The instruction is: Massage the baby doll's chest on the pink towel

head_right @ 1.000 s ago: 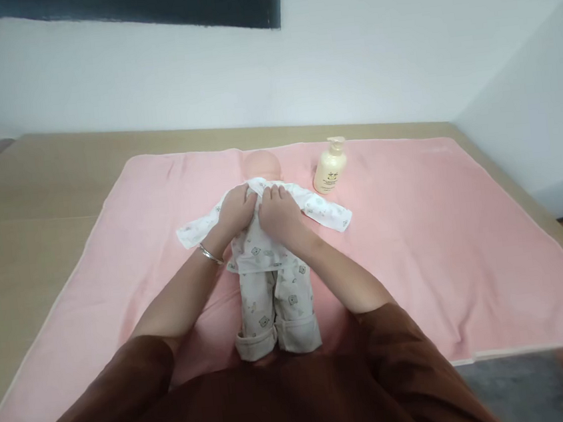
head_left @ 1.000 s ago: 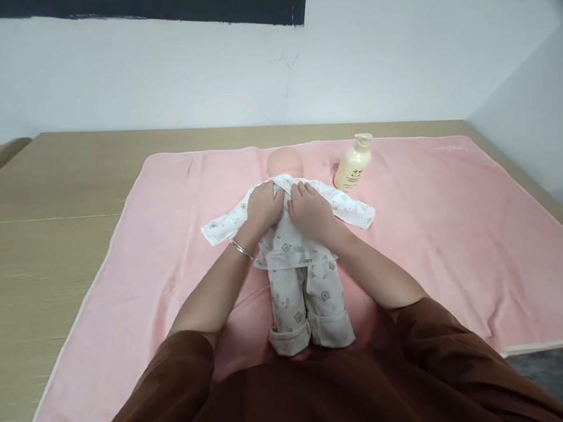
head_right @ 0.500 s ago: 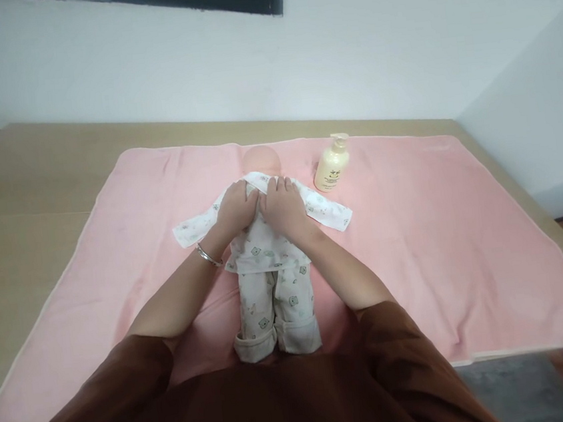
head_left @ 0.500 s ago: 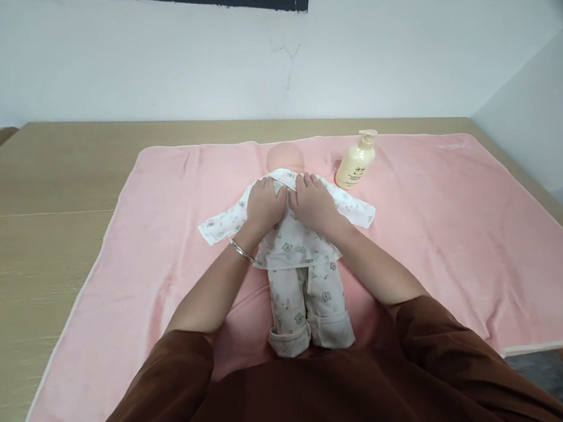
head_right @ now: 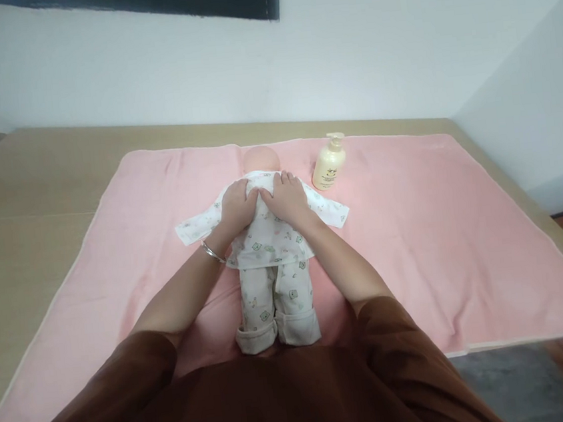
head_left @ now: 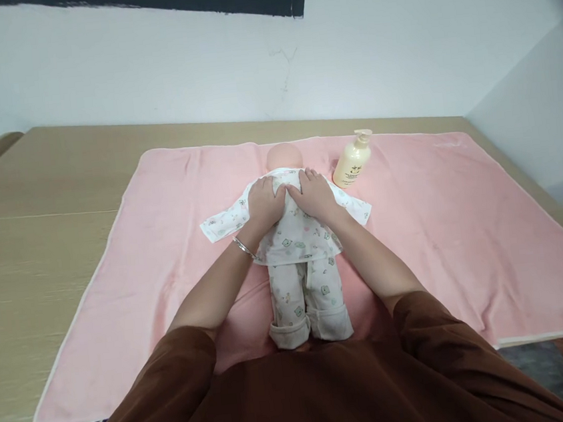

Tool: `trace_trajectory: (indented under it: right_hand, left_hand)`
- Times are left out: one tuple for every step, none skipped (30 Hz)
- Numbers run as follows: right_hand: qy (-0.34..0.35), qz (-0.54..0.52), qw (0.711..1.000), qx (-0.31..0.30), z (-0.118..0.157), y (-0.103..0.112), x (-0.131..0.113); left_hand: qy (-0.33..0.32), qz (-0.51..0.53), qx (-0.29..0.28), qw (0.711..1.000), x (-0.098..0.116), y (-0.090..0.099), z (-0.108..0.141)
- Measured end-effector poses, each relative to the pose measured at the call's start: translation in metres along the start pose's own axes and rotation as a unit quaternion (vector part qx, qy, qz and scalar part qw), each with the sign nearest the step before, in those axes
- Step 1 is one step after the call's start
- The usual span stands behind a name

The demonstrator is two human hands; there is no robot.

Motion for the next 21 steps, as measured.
trace_trajectory:
  right_hand:
    - [0.005, -0.003, 1.000, -0.002, -0.001, 0.000, 0.001]
    - [0.012, -0.008, 1.000, -0.005, -0.002, 0.001, 0.004]
    - [0.023, -0.014, 1.000, -0.008, -0.003, 0.002, 0.006]
    - [0.037, -0.023, 0.999, -0.012, -0.005, 0.004, 0.010]
    - [0.051, -0.033, 0.998, -0.017, -0.007, 0.005, 0.013]
    - [0.063, -0.041, 0.997, -0.022, -0.009, 0.007, 0.015]
    - [0.070, -0.045, 0.996, -0.026, -0.010, 0.009, 0.017]
    - [0.073, -0.042, 0.996, -0.030, -0.010, 0.010, 0.016]
    - [0.073, -0.030, 0.996, -0.033, -0.008, 0.011, 0.014]
    - [0.071, -0.009, 0.997, -0.030, -0.004, 0.012, 0.010]
    - [0.066, 0.016, 0.997, -0.024, 0.002, 0.011, 0.003]
    - [0.061, 0.042, 0.997, -0.015, 0.009, 0.011, -0.004]
    - [0.060, 0.064, 0.996, -0.005, 0.016, 0.010, -0.012]
    - [0.063, 0.081, 0.995, 0.004, 0.023, 0.008, -0.020]
    - [0.074, 0.091, 0.993, 0.011, 0.029, 0.007, -0.026]
    - [0.092, 0.096, 0.991, 0.014, 0.032, 0.006, -0.030]
    - [0.114, 0.094, 0.989, 0.014, 0.033, 0.005, -0.032]
    - [0.129, 0.085, 0.988, 0.012, 0.030, 0.005, -0.030]
    - [0.131, 0.070, 0.989, 0.009, 0.025, 0.006, -0.026]
    - [0.117, 0.052, 0.992, 0.007, 0.018, 0.007, -0.020]
    - [0.093, 0.035, 0.995, 0.005, 0.010, 0.008, -0.013]
  left_hand:
    - [-0.004, -0.006, -0.003, 1.000, 0.001, 0.001, 0.000]
    - [-0.010, -0.014, -0.006, 1.000, 0.002, 0.001, 0.001]
    - [-0.016, -0.023, -0.008, 1.000, 0.004, 0.002, 0.004]
    - [-0.021, -0.031, -0.008, 0.999, 0.008, 0.002, 0.007]
    - [-0.026, -0.039, -0.004, 0.999, 0.011, 0.002, 0.012]
    - [-0.031, -0.045, 0.003, 0.999, 0.016, 0.002, 0.017]
    - [-0.033, -0.050, 0.012, 0.998, 0.020, 0.002, 0.023]
    - [-0.035, -0.054, 0.022, 0.998, 0.024, 0.002, 0.027]
    - [-0.038, -0.059, 0.029, 0.997, 0.027, 0.002, 0.030]
    - [-0.043, -0.064, 0.030, 0.997, 0.028, 0.003, 0.031]
    - [-0.047, -0.067, 0.024, 0.996, 0.027, 0.004, 0.029]
    - [-0.046, -0.068, 0.011, 0.997, 0.025, 0.005, 0.024]
    - [-0.042, -0.064, -0.005, 0.997, 0.021, 0.006, 0.019]
    - [-0.032, -0.058, -0.023, 0.998, 0.016, 0.007, 0.013]
    - [-0.020, -0.048, -0.033, 0.998, 0.011, 0.008, 0.009]
    - [-0.016, -0.040, -0.036, 0.998, 0.008, 0.008, 0.006]
    - [-0.018, -0.034, -0.034, 0.999, 0.007, 0.007, 0.005]
    - [-0.028, -0.031, -0.028, 0.999, 0.007, 0.006, 0.007]
    - [-0.043, -0.034, -0.023, 0.998, 0.009, 0.004, 0.012]
    - [-0.057, -0.040, -0.019, 0.997, 0.012, 0.002, 0.017]
    - [-0.070, -0.046, -0.019, 0.996, 0.016, 0.000, 0.022]
Point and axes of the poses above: each hand's wrist, its own z-axis away from the middle knuckle, its own y-axis out of the back of the hand, x = y × z, the point moved 2 cm from there along -z, towards the middle knuckle, and after that the axes turned 3 degrees about x, right-handed, at the moved point
